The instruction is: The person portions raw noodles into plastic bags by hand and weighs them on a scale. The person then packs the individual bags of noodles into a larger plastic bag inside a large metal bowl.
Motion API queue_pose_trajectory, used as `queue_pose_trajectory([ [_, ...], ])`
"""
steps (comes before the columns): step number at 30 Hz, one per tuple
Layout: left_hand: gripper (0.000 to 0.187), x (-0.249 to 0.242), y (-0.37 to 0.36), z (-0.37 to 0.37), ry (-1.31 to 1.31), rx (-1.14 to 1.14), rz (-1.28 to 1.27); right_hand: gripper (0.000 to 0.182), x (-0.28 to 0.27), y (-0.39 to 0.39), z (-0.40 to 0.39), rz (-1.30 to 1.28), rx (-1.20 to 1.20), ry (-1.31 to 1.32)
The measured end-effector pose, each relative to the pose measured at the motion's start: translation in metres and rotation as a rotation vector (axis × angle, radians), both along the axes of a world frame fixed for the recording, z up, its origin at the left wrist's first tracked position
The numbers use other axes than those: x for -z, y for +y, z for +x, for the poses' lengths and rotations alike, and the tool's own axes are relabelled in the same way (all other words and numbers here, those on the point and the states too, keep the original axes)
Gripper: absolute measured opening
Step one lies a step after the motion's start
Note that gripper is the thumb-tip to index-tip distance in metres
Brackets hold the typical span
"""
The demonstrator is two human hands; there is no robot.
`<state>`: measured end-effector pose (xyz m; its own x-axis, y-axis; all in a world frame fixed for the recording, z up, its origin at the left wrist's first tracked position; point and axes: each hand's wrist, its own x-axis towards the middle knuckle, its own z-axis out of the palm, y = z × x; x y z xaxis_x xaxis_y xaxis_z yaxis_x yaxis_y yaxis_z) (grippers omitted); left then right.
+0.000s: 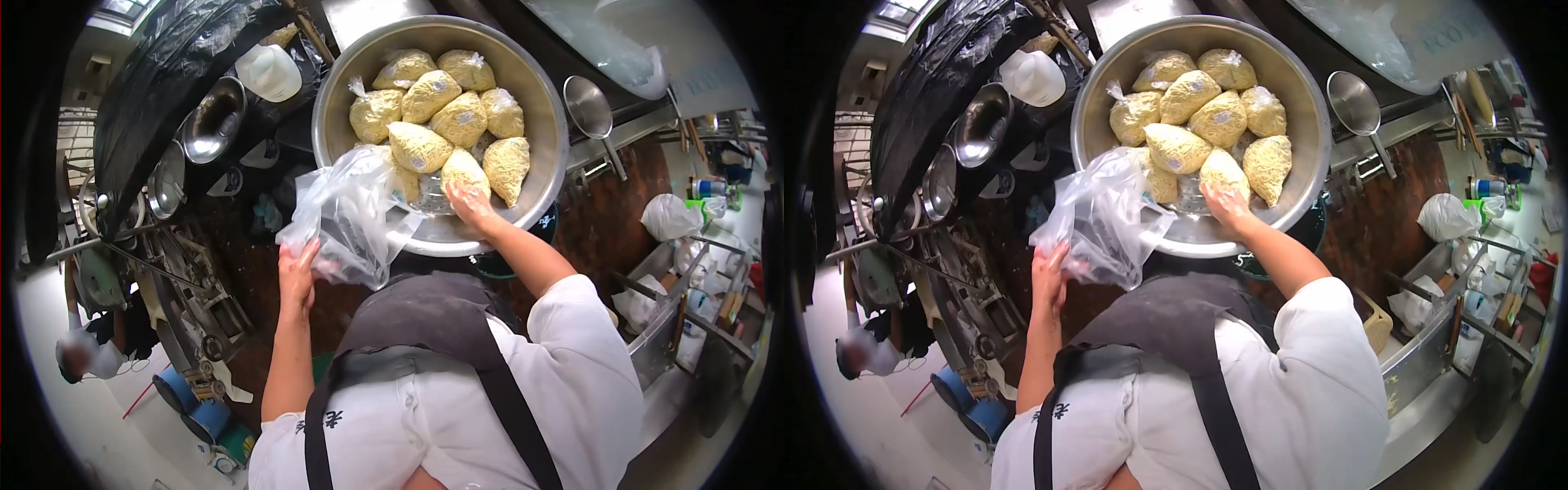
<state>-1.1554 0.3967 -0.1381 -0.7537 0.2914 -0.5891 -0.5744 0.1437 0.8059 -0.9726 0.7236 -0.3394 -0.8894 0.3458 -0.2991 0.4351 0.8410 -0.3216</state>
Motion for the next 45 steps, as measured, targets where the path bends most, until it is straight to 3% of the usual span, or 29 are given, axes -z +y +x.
queue_pose_trajectory([
  [2,0.038,-0.003,0.025,-0.008,0.074,-0.017,0.094,0.021,0.019,0.016,0.002,-0.285,0.23,0.153],
  [3,0.036,-0.001,0.035,-0.016,0.075,-0.041,0.163,0.03,0.02,0.032,0.004,-0.107,0.073,0.074],
  [4,0.035,0.002,0.047,-0.025,0.111,-0.016,0.187,0.035,0.009,0.041,0.009,-0.218,0.197,0.061],
  [6,0.036,0.0,0.072,-0.04,0.189,0.069,0.173,0.044,-0.024,0.049,0.012,-0.116,0.28,-0.002],
  [9,0.036,-0.007,0.103,-0.046,0.162,0.1,0.257,0.025,0.006,0.031,0.033,0.166,0.301,0.133],
  [10,0.036,-0.007,0.109,-0.048,0.162,0.117,0.262,0.029,0.006,0.021,0.032,-0.033,0.494,0.075],
  [12,0.036,-0.006,0.12,-0.047,0.163,0.14,0.275,0.035,-0.004,0.013,0.027,0.164,0.268,0.113],
  [15,0.037,-0.005,0.124,-0.047,0.159,0.16,0.25,0.038,-0.001,0.011,0.014,-0.02,0.338,0.096],
  [18,0.035,-0.01,0.124,-0.057,0.199,0.185,0.223,0.032,-0.024,0.012,0.013,-0.279,0.389,0.261],
  [19,0.033,-0.013,0.122,-0.059,0.212,0.184,0.213,0.029,-0.041,0.016,0.012,-0.445,0.439,0.122],
  [22,0.03,-0.017,0.126,-0.061,0.203,0.232,0.148,0.018,-0.096,0.008,0.021,-0.526,0.327,0.491],
  [25,0.03,0.001,0.133,-0.052,0.084,0.293,0.124,0.011,-0.228,0.002,0.033,-1.064,0.359,0.491],
  [26,0.029,0.004,0.14,-0.047,0.033,0.327,0.119,0.012,-0.253,0.001,0.035,-1.246,0.334,0.6],
  [30,0.026,-0.069,0.139,0.003,-0.121,0.519,0.257,0.015,-0.242,-0.02,-0.001,-1.398,0.628,0.986],
  [32,0.028,-0.102,0.117,0.008,-0.492,0.566,0.533,0.014,-0.212,-0.012,-0.004,-1.373,0.747,1.102],
  [34,0.031,-0.121,0.11,0.031,-0.609,0.631,0.342,0.012,-0.213,-0.022,-0.01,-1.393,0.968,1.259],
  [35,0.034,-0.122,0.108,0.042,-0.602,0.762,0.297,0.015,-0.202,-0.021,-0.006,-1.232,0.967,1.193],
  [36,0.034,-0.121,0.107,0.055,-0.67,0.836,0.377,0.017,-0.202,-0.026,-0.01,-0.922,0.909,1.045],
  [37,0.032,-0.12,0.114,0.06,-0.403,0.858,0.38,0.019,-0.205,-0.037,-0.012,-0.782,0.785,0.887],
  [39,0.03,-0.138,0.128,0.06,-0.387,0.772,0.479,0.025,-0.216,-0.045,-0.007,-0.608,0.471,0.557],
  [40,0.03,-0.15,0.141,0.049,-0.63,0.666,0.573,0.03,-0.214,-0.04,-0.004,-0.563,0.276,0.394],
  [41,0.029,-0.138,0.152,0.038,-0.651,0.531,0.55,0.027,-0.204,-0.028,-0.002,-0.491,0.305,0.346],
  [42,0.026,-0.108,0.158,0.021,-0.596,0.522,0.599,0.016,-0.194,-0.004,0.005,-0.647,0.454,0.409],
  [43,0.024,-0.092,0.173,0.025,-0.484,0.424,0.363,0.012,-0.202,0.02,0.011,-0.81,0.639,0.387],
  [44,0.023,-0.074,0.184,0.03,-0.367,0.323,0.128,0.011,-0.178,0.046,0.016,-0.693,0.726,0.537],
  [45,0.02,-0.032,0.171,0.029,-0.384,0.399,0.16,0.022,-0.147,0.071,0.016,-0.297,0.808,0.565],
])
